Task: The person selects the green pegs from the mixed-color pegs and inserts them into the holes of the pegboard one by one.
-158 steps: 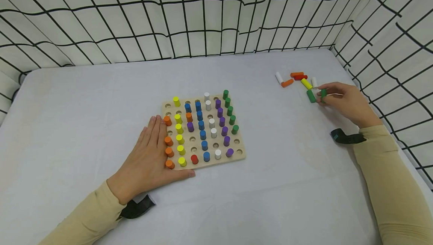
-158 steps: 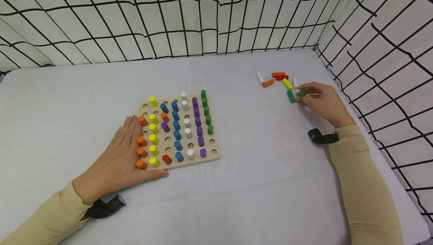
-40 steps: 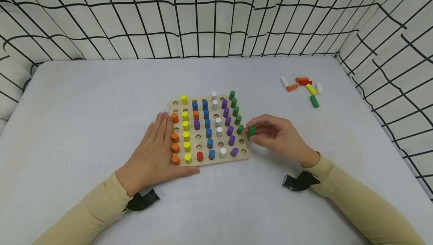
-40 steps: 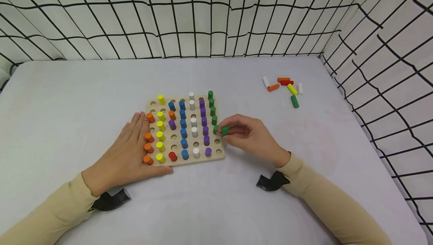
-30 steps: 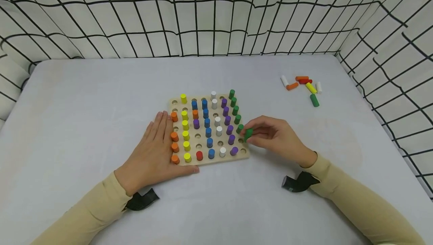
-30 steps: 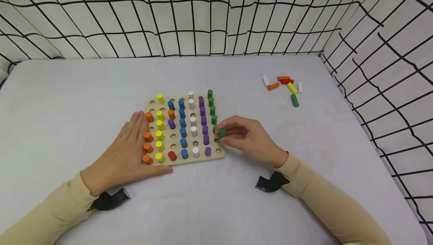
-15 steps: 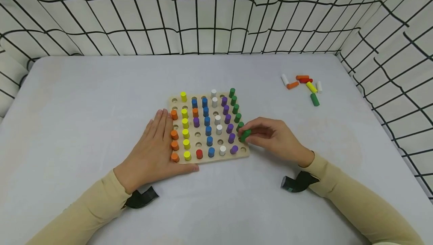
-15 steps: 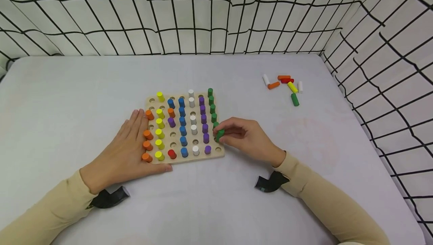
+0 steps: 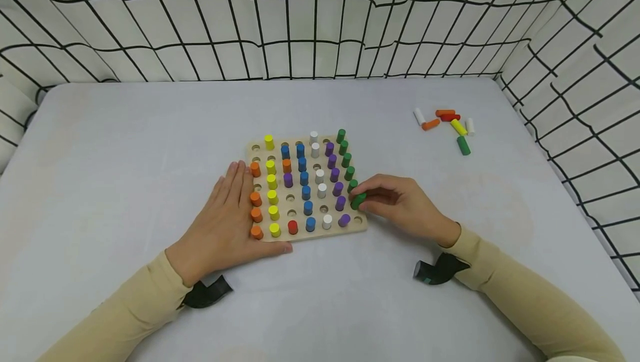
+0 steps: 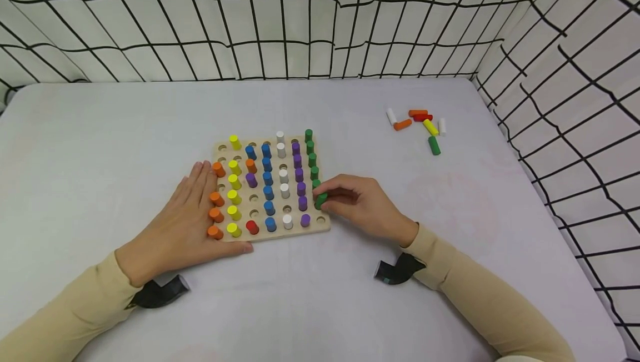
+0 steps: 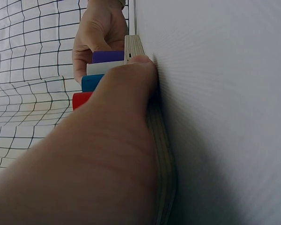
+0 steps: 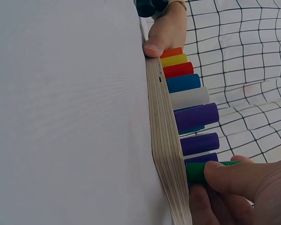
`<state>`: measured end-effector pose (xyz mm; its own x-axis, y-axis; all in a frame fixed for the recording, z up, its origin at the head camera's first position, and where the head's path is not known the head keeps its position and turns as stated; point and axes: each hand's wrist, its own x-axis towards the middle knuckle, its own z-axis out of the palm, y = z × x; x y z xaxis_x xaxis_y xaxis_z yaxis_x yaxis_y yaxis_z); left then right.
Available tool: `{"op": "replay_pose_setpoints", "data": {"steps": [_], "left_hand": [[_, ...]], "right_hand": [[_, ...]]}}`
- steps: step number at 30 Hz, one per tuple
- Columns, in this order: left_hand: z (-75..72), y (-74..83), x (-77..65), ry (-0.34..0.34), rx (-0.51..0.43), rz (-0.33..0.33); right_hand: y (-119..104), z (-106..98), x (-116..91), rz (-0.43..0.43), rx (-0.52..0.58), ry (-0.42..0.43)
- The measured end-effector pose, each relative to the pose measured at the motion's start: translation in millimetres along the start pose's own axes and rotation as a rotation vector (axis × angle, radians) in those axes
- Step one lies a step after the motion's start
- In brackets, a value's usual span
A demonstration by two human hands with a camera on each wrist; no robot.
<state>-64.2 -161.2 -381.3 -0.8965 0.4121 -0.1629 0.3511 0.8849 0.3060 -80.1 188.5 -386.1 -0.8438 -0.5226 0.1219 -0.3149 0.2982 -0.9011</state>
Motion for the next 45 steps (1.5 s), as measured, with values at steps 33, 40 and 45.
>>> {"op": "replay_pose_setpoints", "data": {"steps": [33,40,45], "left_hand": [[2.5,-1.2,0.6,0.009,0.01,0.001],[2.5,-1.0,0.4,0.008,0.008,0.0],[2.0,-1.1,0.8,0.007,0.01,0.002]], "right_hand": [[-9,-12,-2,-0.042,-0.029,-0.005],[-14,-23,-3,-0.052,-0.042,0.046],[-16,-33,-3,-0.074,-0.038,0.094]]}}
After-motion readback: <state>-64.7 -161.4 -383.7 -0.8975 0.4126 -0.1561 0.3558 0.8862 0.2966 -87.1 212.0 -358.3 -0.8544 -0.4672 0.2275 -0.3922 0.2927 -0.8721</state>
